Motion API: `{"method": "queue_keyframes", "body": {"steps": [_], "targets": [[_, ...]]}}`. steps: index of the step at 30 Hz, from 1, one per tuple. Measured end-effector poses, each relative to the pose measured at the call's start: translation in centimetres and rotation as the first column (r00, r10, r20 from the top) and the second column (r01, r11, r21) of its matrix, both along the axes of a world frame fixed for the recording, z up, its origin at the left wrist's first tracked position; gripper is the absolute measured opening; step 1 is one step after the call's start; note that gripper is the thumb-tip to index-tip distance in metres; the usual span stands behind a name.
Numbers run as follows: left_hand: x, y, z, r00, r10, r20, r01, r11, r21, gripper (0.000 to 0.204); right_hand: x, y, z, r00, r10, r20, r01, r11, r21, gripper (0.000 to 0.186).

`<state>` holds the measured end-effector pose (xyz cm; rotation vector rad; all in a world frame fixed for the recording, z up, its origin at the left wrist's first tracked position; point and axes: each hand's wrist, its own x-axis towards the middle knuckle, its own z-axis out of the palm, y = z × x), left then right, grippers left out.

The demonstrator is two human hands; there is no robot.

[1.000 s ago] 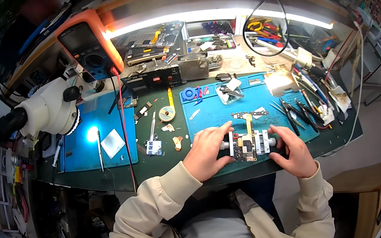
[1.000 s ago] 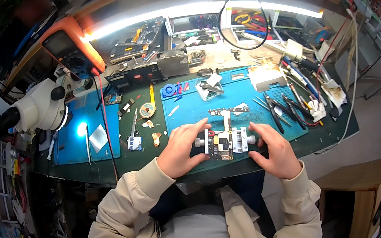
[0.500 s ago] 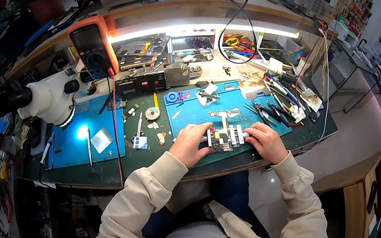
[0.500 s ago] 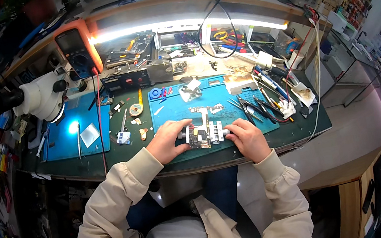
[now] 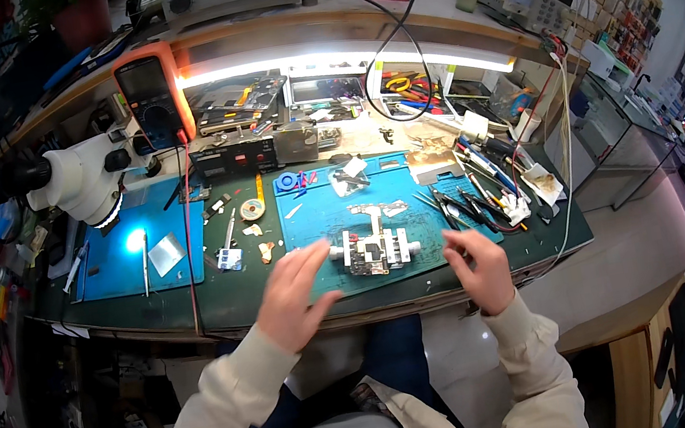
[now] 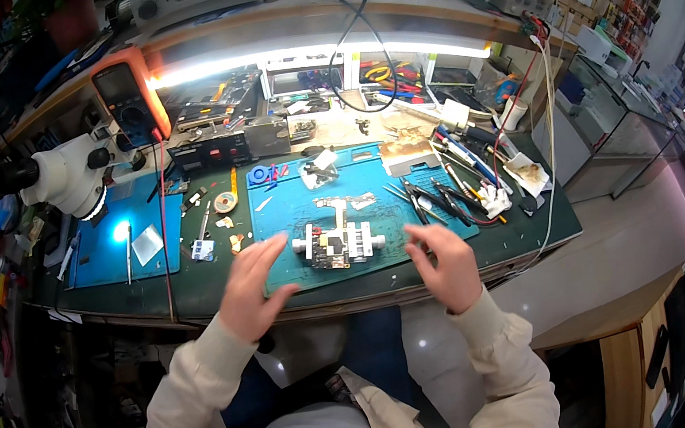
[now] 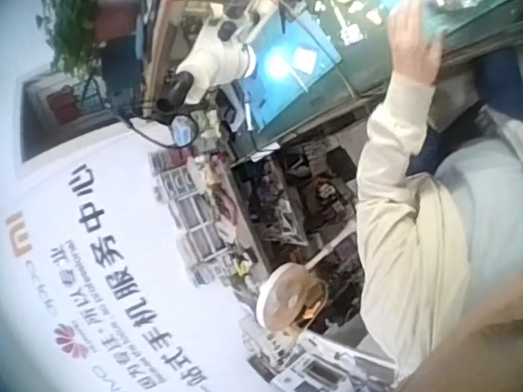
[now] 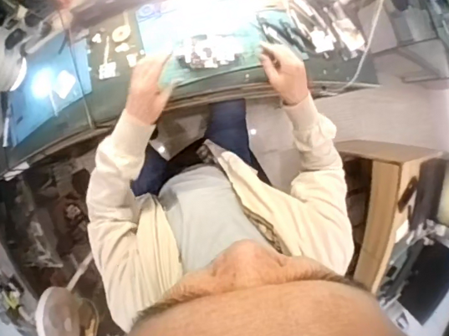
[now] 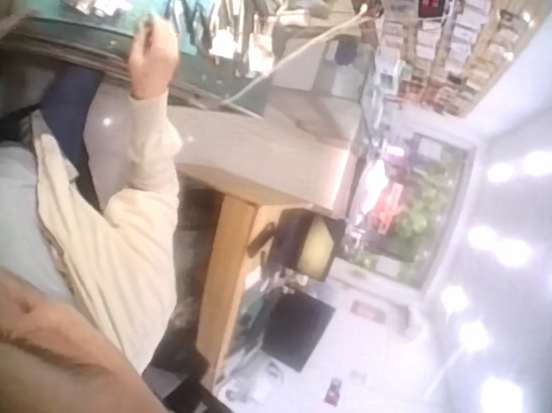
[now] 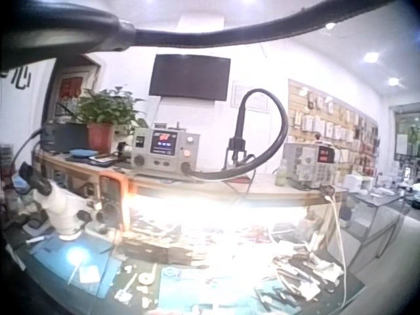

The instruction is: The person is repairing a small electronic circuit board. They use pliers to remove components, a caliper to measure dimensions, and a multimeter to test electrical connections. The board is placed in a vise for stability during the process.

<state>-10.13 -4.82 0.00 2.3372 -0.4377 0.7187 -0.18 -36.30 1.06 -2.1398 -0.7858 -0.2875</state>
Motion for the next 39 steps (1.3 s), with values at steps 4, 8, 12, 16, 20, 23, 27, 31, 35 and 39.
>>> {"method": "queue_keyframes", "body": {"steps": [4, 8, 12, 16, 20, 23, 27, 31, 35, 39], "targets": [[-10.5, 2.5, -5.1, 0.978, 0.171, 0.115, -0.17, 0.985, -0.017, 0.017, -5.7, -0.7, -3.1, 0.896, 0.444, 0.013, -0.444, 0.894, 0.057, 0.032], [-17.8, 3.6, -18.8, 0.857, 0.244, -0.454, -0.131, 0.955, 0.265, 0.044, -15.4, 0.3, -13.3, 0.57, 0.779, -0.259, -0.763, 0.62, 0.184, 0.039], [-18.9, 8.0, -22.5, 0.816, 0.367, -0.446, -0.038, 0.805, 0.593, 0.066, -13.2, -6.2, -16.4, 0.64, 0.138, -0.756, -0.691, 0.534, -0.487, 0.061], [-17.3, 13.1, -24.5, 0.719, 0.626, -0.302, -0.201, 0.604, 0.771, 0.076, -8.4, -17.0, -18.2, 0.832, -0.17, -0.528, -0.445, 0.365, -0.818, 0.052], [-17.5, 16.1, -24.5, 0.458, 0.823, -0.336, -0.468, 0.545, 0.696, 0.075, -8.5, -19.5, -17.3, 0.845, -0.256, -0.469, -0.17, 0.703, -0.691, 0.033], [-16.3, 15.7, -22.8, 0.319, 0.794, -0.518, -0.628, 0.586, 0.512, 0.064, -10.7, -18.4, -22.9, 0.901, -0.114, -0.419, -0.2, 0.748, -0.633, 0.03], [-13.8, 15.3, -22.9, 0.433, 0.693, -0.577, -0.751, 0.631, 0.193, 0.053, -14.0, -14.1, -25.0, 0.891, 0.058, -0.451, -0.311, 0.801, -0.512, 0.029], [-14.0, 15.2, -25.6, 0.536, 0.705, -0.464, -0.744, 0.654, 0.136, 0.041, -15.5, -11.8, -24.6, 0.889, 0.134, -0.439, -0.369, 0.777, -0.51, 0.028], [-14.2, 16.5, -31.1, 0.557, 0.592, -0.583, -0.782, 0.611, -0.127, 0.035, -14.9, -9.4, -23.0, 0.909, 0.117, -0.401, -0.341, 0.762, -0.551, 0.026], [-17.8, 14.0, -39.9, 0.374, 0.593, -0.714, -0.823, 0.566, 0.039, 0.044, -13.8, -7.0, -19.3, 0.927, 0.184, -0.327, -0.271, 0.931, -0.245, 0.022]]}}
